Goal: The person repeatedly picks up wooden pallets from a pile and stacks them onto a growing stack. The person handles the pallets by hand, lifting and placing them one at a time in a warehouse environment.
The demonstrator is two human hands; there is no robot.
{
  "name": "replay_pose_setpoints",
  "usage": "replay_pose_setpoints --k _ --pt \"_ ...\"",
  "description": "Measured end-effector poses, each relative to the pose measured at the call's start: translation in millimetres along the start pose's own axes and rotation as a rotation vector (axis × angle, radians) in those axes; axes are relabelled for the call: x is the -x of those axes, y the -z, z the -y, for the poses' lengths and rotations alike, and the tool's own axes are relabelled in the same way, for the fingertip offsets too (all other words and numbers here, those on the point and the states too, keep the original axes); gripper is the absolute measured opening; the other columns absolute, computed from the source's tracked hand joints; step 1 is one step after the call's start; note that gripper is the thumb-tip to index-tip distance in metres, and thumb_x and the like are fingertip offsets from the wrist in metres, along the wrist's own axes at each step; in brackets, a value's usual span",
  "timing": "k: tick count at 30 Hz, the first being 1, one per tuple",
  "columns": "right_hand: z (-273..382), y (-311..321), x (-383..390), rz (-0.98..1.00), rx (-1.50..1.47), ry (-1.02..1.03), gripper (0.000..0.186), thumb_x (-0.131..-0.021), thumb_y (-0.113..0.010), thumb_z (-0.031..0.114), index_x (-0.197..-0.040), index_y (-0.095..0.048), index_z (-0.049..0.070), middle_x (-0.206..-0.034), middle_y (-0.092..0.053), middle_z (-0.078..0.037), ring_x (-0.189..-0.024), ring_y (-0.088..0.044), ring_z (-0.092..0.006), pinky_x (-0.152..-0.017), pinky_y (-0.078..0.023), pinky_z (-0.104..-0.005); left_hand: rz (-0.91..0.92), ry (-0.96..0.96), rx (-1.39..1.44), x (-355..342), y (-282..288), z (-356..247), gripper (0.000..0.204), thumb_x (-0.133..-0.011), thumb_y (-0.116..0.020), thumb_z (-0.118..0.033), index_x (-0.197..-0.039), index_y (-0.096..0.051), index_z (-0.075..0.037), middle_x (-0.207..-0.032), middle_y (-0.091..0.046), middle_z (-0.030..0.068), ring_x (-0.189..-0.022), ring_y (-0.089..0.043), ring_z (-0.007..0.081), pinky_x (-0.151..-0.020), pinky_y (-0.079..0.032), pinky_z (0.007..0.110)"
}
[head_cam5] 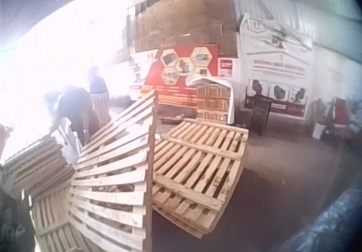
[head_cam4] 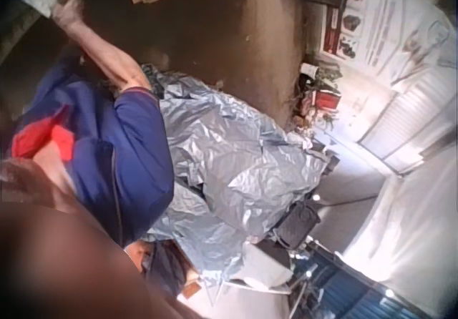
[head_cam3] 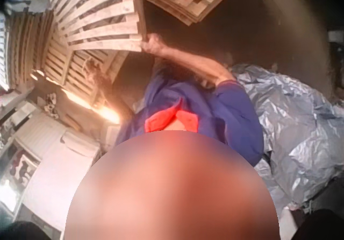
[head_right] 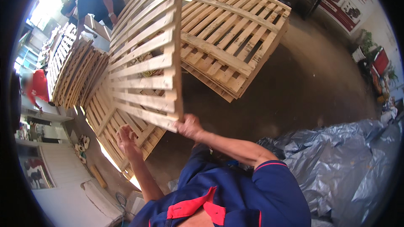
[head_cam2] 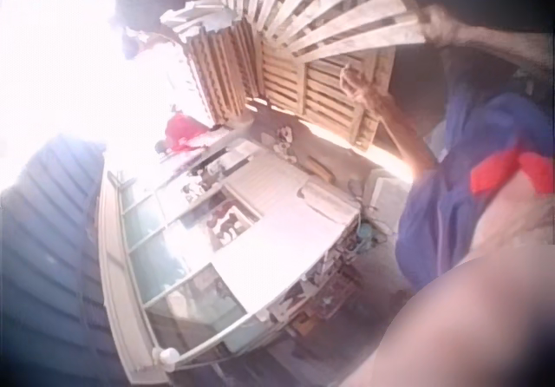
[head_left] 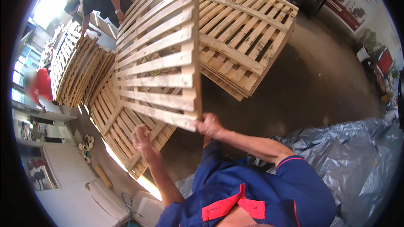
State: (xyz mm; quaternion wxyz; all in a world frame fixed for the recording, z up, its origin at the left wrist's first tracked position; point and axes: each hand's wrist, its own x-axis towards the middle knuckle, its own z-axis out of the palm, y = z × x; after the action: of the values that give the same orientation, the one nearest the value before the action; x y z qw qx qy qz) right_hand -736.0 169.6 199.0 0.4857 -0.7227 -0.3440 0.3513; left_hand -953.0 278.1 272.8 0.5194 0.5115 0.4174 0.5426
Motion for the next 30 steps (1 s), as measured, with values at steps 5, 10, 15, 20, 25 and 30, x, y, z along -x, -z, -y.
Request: replay_pose_setpoints --k 5,10,15,20,25,30 --pt "34 135 -48 0.102 -0.117 -0.083 0.044 -0.081 -0.066 0.042 -0.075 -0.065 -0.002 -0.062 -0.062 -0.008 -0.057 -0.061 -0.0190 -0.057 -0.049 -0.0354 -0.248 0.822 0.415 -81 -29 148 0.096 -0.075 -0.061 -0.072 -0.132 -0.035 0.001 -0.131 -0.044 0.0189 -0.120 -0.043 0.0327 -0.110 -0.024 0.053" --pt "46 220 -52 0.085 0.121 0.084 0.040 -0.083 -0.063 0.038 -0.090 -0.068 -0.001 -0.067 -0.066 -0.013 -0.063 -0.065 -0.0232 -0.063 -0.052 -0.0367 -0.295 0.779 1.039 -97 -108 235 0.114 -0.073 -0.060 -0.074 -0.147 -0.017 0.002 -0.149 -0.028 0.0228 -0.133 -0.035 0.0382 -0.109 -0.031 0.052" --pt "14 281 -49 0.073 0.140 -0.009 0.037 -0.082 -0.066 0.036 -0.092 -0.069 0.001 -0.075 -0.069 -0.011 -0.071 -0.066 -0.0190 -0.068 -0.051 -0.0342 -0.272 0.819 0.858 -55 -211 263 0.053 -0.093 -0.057 -0.038 -0.134 -0.044 -0.007 -0.128 -0.055 0.0126 -0.115 -0.056 0.0311 -0.098 -0.045 0.053" --pt "-10 340 -69 0.081 0.128 -0.077 0.040 -0.081 -0.066 0.039 -0.085 -0.068 -0.001 -0.070 -0.067 -0.012 -0.067 -0.065 -0.0191 -0.065 -0.051 -0.0340 -0.478 0.904 0.844 -19 -270 264 0.034 -0.094 -0.058 -0.021 -0.126 -0.052 -0.010 -0.117 -0.061 0.0088 -0.108 -0.059 0.0313 -0.092 -0.051 0.053" --pt "-33 401 -92 0.022 -0.016 -0.018 0.045 -0.085 -0.063 0.041 -0.080 -0.067 -0.003 -0.064 -0.064 -0.010 -0.059 -0.062 -0.0169 -0.054 -0.048 -0.0333 -0.314 0.800 0.861 2 -291 223 0.033 -0.092 -0.062 -0.019 -0.122 -0.053 -0.008 -0.116 -0.061 0.0098 -0.103 -0.061 0.0276 -0.083 -0.057 0.047" --pt "-75 486 -156 -0.080 -0.321 -0.125 0.047 -0.087 -0.061 0.040 -0.074 -0.065 -0.005 -0.059 -0.058 -0.006 -0.047 -0.050 -0.0117 -0.042 -0.040 -0.0313 -0.248 0.689 0.720 -1 -378 169 0.031 -0.093 -0.058 -0.014 -0.121 -0.052 -0.004 -0.113 -0.062 0.0140 -0.104 -0.062 0.0302 -0.087 -0.056 0.048"
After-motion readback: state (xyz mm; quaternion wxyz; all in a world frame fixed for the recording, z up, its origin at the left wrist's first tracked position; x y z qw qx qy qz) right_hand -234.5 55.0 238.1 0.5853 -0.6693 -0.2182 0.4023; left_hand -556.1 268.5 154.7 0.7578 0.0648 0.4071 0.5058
